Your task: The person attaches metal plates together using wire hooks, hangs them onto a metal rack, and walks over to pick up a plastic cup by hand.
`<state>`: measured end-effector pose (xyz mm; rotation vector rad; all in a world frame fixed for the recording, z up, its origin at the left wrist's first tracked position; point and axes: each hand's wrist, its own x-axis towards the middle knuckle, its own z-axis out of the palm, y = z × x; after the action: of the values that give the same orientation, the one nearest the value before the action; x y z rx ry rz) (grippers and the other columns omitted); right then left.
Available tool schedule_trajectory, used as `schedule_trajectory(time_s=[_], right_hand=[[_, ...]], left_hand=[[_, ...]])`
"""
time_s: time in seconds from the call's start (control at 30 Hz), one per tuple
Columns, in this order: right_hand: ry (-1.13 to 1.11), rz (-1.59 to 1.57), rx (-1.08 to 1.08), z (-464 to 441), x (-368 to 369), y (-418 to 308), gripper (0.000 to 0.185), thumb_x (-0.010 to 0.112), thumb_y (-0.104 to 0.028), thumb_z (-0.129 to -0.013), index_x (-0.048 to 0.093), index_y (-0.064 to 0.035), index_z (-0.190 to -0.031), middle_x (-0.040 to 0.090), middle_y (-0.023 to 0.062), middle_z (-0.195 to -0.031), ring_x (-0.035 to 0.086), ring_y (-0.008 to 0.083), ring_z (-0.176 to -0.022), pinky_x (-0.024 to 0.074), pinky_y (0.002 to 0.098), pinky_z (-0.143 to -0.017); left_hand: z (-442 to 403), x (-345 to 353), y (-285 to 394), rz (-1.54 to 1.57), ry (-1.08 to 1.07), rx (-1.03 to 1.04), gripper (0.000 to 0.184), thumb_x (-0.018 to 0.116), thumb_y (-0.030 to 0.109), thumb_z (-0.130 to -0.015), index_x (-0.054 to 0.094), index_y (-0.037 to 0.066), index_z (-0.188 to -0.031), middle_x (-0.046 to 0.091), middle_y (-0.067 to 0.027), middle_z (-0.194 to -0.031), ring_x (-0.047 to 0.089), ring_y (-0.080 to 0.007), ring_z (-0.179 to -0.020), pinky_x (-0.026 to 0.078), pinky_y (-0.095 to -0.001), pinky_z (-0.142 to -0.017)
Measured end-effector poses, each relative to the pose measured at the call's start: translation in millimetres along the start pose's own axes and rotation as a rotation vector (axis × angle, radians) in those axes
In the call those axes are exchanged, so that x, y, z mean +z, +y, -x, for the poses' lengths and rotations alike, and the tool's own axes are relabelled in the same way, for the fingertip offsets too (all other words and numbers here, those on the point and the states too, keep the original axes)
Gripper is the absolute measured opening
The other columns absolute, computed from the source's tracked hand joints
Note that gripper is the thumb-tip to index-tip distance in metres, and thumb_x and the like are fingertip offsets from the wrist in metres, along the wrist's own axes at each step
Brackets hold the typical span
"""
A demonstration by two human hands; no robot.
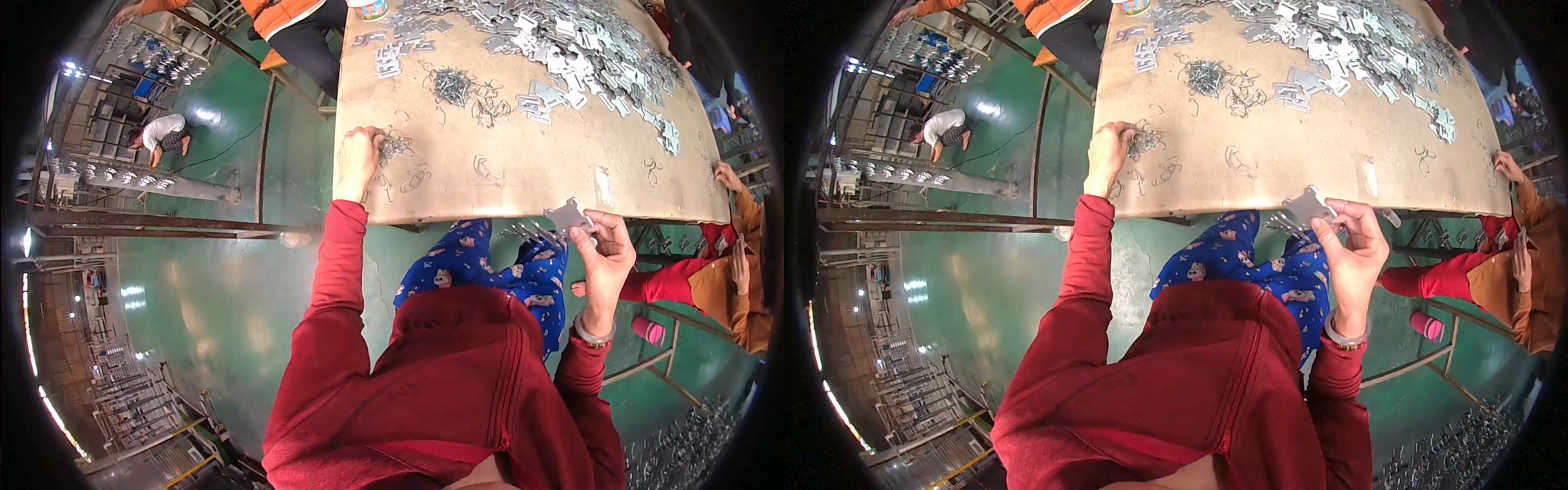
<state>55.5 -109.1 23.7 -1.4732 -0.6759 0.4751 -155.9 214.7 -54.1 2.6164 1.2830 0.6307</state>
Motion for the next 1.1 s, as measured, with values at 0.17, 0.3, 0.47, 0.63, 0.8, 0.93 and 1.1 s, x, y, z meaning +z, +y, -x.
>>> schedule_trajectory(time_s=[0.17, 0.3, 0.47, 0.63, 0.8, 0.93, 1.1], right_hand=[[0.018, 0.019, 0.079, -1, 0, -2, 0.027, 0.066, 0.013, -0.071, 0.059, 0.0026, -0.096, 0.060, 0.0017, -0.083, 0.050, 0.0061, -0.072, 0.0412, 0.0194, -0.066], [0.075, 0.063, 0.126, 0, -2, -7, 0.028, 0.068, 0.011, -0.070, 0.060, 0.0027, -0.096, 0.061, 0.0033, -0.088, 0.053, 0.0064, -0.073, 0.0429, 0.0189, -0.065], [0.118, 0.104, 0.133, -3, -8, -9, 0.026, 0.068, 0.010, -0.070, 0.060, 0.0028, -0.094, 0.063, 0.0051, -0.095, 0.056, 0.0061, -0.074, 0.0452, 0.0194, -0.068], [0.087, 0.012, 0.014, -2, -9, 4, 0.025, 0.067, 0.010, -0.072, 0.060, 0.0023, -0.095, 0.063, 0.0039, -0.087, 0.055, 0.0054, -0.073, 0.0452, 0.0190, -0.070], [0.091, -0.094, 0.008, 1, -9, 14, 0.025, 0.066, 0.010, -0.073, 0.059, 0.0020, -0.095, 0.062, 0.0028, -0.080, 0.056, 0.0061, -0.072, 0.0456, 0.0191, -0.068], [0.113, -0.137, 0.014, 1, -10, 23, 0.024, 0.065, 0.010, -0.073, 0.057, 0.0013, -0.094, 0.062, 0.0036, -0.081, 0.057, 0.0073, -0.074, 0.0465, 0.0204, -0.068], [0.106, -0.161, 0.014, 6, -9, 24, 0.023, 0.064, 0.008, -0.074, 0.056, -0.0006, -0.094, 0.061, 0.0018, -0.081, 0.055, 0.0053, -0.073, 0.0434, 0.0188, -0.066]], left_hand=[[-53, 43, -20, 0.043, 0.037, 0.229, 0.016, 0.062, 0.013, -0.077, 0.067, 0.006, -0.090, 0.061, -0.0154, -0.086, 0.057, -0.0323, -0.083, 0.046, -0.0395, -0.074], [-79, 73, -37, 0.058, -0.032, 0.387, 0.009, 0.061, 0.010, -0.074, 0.064, 0.003, -0.080, 0.060, -0.0188, -0.080, 0.058, -0.0338, -0.080, 0.046, -0.0426, -0.072], [-73, 63, -19, -0.075, -0.051, 0.365, 0.015, 0.049, 0.012, -0.083, 0.059, 0.000, -0.081, 0.061, -0.0228, -0.079, 0.059, -0.0371, -0.076, 0.046, -0.0453, -0.069], [-50, 34, 59, 0.448, -0.022, 0.156, 0.020, 0.051, 0.018, -0.088, 0.063, 0.002, -0.093, 0.065, -0.0192, -0.082, 0.064, -0.0273, -0.077, 0.049, -0.0369, -0.070], [-3, 2, 159, 1.378, -0.594, 0.067, 0.016, 0.062, 0.008, -0.083, 0.063, 0.000, -0.097, 0.065, -0.0079, -0.089, 0.061, -0.0126, -0.077, 0.050, -0.0256, -0.074], [29, -13, 212, 1.723, -0.914, 0.040, 0.011, 0.062, 0.004, -0.082, 0.062, 0.000, -0.092, 0.061, -0.0075, -0.097, 0.057, -0.0134, -0.089, 0.050, -0.0283, -0.077], [32, -7, 228, 1.609, -0.863, 0.093, 0.012, 0.063, 0.006, -0.082, 0.063, -0.001, -0.091, 0.059, -0.0068, -0.101, 0.055, -0.0138, -0.092, 0.047, -0.0284, -0.079]])
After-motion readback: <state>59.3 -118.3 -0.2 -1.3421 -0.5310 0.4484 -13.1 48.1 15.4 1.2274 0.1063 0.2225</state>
